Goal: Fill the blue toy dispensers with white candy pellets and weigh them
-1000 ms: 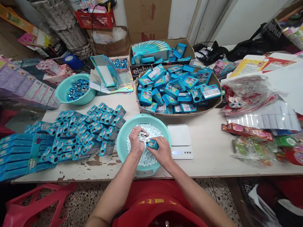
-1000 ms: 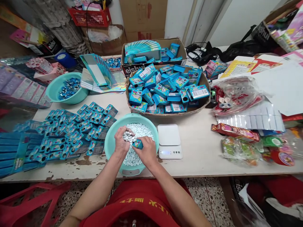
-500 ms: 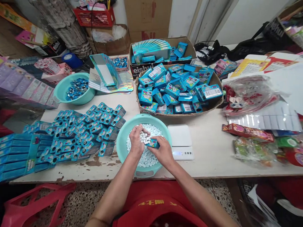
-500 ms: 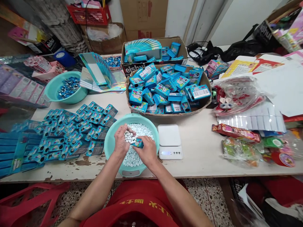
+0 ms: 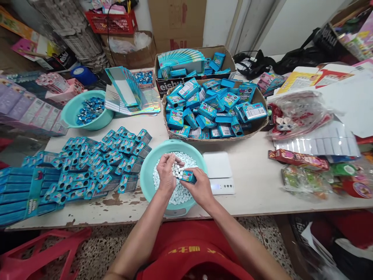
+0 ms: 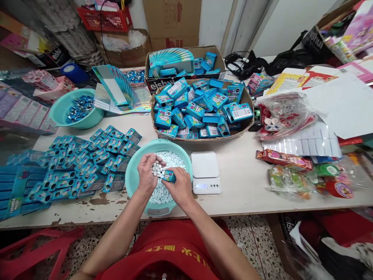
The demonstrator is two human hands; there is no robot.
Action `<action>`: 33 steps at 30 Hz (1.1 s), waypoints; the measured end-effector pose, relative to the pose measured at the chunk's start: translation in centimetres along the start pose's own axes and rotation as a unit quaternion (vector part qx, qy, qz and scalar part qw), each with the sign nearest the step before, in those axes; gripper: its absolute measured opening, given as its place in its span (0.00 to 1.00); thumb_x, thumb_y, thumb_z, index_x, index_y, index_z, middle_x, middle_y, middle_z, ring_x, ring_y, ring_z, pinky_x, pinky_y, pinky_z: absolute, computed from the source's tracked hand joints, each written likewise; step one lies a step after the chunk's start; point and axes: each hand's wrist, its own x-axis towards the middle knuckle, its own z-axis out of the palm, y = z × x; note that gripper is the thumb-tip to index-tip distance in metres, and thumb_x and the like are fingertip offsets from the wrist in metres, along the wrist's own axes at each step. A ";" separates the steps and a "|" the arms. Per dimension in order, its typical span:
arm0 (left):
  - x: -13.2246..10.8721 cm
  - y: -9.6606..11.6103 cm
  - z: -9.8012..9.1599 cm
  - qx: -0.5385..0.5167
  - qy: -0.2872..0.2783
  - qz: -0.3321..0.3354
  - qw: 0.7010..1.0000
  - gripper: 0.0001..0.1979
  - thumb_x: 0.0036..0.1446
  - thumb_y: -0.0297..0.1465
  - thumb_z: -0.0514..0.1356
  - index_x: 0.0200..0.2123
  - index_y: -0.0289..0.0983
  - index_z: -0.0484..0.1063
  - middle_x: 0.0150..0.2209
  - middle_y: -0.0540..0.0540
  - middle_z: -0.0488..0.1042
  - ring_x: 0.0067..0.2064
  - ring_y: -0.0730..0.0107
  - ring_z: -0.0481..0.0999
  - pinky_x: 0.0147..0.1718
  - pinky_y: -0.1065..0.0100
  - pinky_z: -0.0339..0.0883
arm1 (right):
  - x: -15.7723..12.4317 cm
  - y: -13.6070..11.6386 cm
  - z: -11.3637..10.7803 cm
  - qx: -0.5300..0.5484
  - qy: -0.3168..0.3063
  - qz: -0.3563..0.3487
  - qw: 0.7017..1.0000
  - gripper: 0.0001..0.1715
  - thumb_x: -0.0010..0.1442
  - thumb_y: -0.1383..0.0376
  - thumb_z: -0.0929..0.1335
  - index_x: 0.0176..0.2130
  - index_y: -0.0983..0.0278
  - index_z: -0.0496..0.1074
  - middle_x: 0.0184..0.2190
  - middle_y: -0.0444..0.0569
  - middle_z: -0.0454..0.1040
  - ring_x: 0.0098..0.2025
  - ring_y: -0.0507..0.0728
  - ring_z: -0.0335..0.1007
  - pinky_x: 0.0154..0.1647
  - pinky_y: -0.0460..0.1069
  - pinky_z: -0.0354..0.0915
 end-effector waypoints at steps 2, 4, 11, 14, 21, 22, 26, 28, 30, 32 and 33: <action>0.0 -0.1 -0.1 0.006 -0.010 0.009 1.000 0.12 0.49 0.37 0.63 0.26 0.36 0.65 0.20 0.54 0.68 0.23 0.74 0.72 0.26 0.70 0.65 | -0.1 0.0 0.0 0.005 0.003 -0.001 1.000 0.18 0.49 0.65 0.73 0.42 0.59 0.71 0.40 0.48 0.74 0.45 0.62 0.68 0.46 0.56 0.63; 0.0 -0.2 -0.2 0.023 -0.015 0.019 0.999 0.12 0.50 0.37 0.62 0.25 0.36 0.65 0.19 0.54 0.67 0.22 0.75 0.71 0.26 0.71 0.64 | -0.2 0.1 0.1 0.010 0.006 0.002 1.000 0.18 0.49 0.65 0.73 0.42 0.60 0.71 0.40 0.48 0.74 0.45 0.62 0.68 0.45 0.56 0.63; -0.4 -0.1 -0.1 0.050 -0.019 0.047 0.997 0.10 0.51 0.35 0.61 0.25 0.36 0.66 0.20 0.54 0.67 0.22 0.76 0.68 0.26 0.72 0.63 | -0.3 -0.2 -0.3 0.019 0.007 0.005 1.000 0.18 0.49 0.65 0.73 0.41 0.60 0.71 0.39 0.48 0.74 0.44 0.61 0.69 0.45 0.56 0.63; -0.6 -0.1 0.2 0.054 -0.015 0.039 0.998 0.10 0.51 0.35 0.62 0.25 0.36 0.66 0.20 0.54 0.67 0.21 0.76 0.68 0.24 0.72 0.63 | -0.5 -0.1 -0.6 0.025 0.001 0.015 1.000 0.19 0.48 0.66 0.74 0.42 0.60 0.71 0.40 0.48 0.74 0.45 0.61 0.69 0.46 0.56 0.64; -0.5 0.0 0.6 0.055 -0.025 0.019 0.998 0.10 0.50 0.36 0.62 0.26 0.36 0.66 0.19 0.54 0.67 0.19 0.77 0.67 0.20 0.73 0.60 | -0.3 -0.2 -0.7 0.041 0.001 0.034 0.999 0.20 0.47 0.66 0.74 0.42 0.60 0.71 0.39 0.47 0.74 0.44 0.61 0.70 0.45 0.55 0.64; -0.5 0.0 0.6 0.056 -0.031 0.022 0.998 0.10 0.50 0.36 0.62 0.26 0.36 0.66 0.19 0.53 0.68 0.20 0.77 0.68 0.21 0.73 0.61 | -0.2 -0.2 -0.7 0.042 0.005 0.031 0.999 0.19 0.47 0.66 0.74 0.41 0.60 0.71 0.39 0.47 0.74 0.44 0.61 0.70 0.45 0.55 0.64; -0.3 -0.4 0.7 0.066 -0.047 0.013 0.997 0.11 0.50 0.37 0.62 0.25 0.36 0.66 0.19 0.53 0.68 0.21 0.76 0.69 0.22 0.72 0.63 | 0.0 -0.3 -0.6 0.041 0.001 0.032 0.999 0.18 0.47 0.67 0.74 0.40 0.60 0.72 0.39 0.47 0.75 0.43 0.60 0.70 0.45 0.55 0.64; -0.3 -0.6 0.8 0.069 -0.033 0.013 0.997 0.11 0.51 0.37 0.62 0.26 0.36 0.66 0.18 0.54 0.67 0.20 0.76 0.68 0.23 0.72 0.64 | 0.1 -0.3 -0.5 0.044 -0.004 0.038 0.998 0.19 0.47 0.68 0.73 0.41 0.60 0.72 0.39 0.47 0.75 0.44 0.60 0.70 0.45 0.55 0.64; -0.5 -0.5 0.9 0.070 -0.044 0.010 0.996 0.11 0.51 0.38 0.62 0.26 0.37 0.66 0.17 0.54 0.67 0.20 0.75 0.68 0.23 0.72 0.64 | 0.2 -0.4 -0.5 0.038 0.001 0.038 0.999 0.19 0.47 0.68 0.73 0.41 0.60 0.72 0.39 0.47 0.75 0.44 0.60 0.69 0.45 0.55 0.64; -0.6 0.0 1.0 0.071 -0.081 0.002 0.994 0.11 0.51 0.38 0.62 0.26 0.37 0.66 0.18 0.53 0.68 0.20 0.75 0.69 0.23 0.71 0.64 | 0.5 -0.5 -0.6 0.027 0.007 0.031 0.999 0.18 0.47 0.68 0.73 0.41 0.60 0.72 0.39 0.47 0.75 0.44 0.61 0.69 0.45 0.55 0.64; -0.6 0.3 1.0 0.069 -0.092 0.000 0.993 0.11 0.51 0.38 0.62 0.27 0.37 0.67 0.18 0.53 0.68 0.20 0.74 0.69 0.22 0.72 0.64 | 0.6 -0.6 -0.6 0.027 0.009 0.027 0.999 0.18 0.47 0.68 0.74 0.40 0.60 0.72 0.39 0.48 0.75 0.44 0.61 0.69 0.45 0.55 0.64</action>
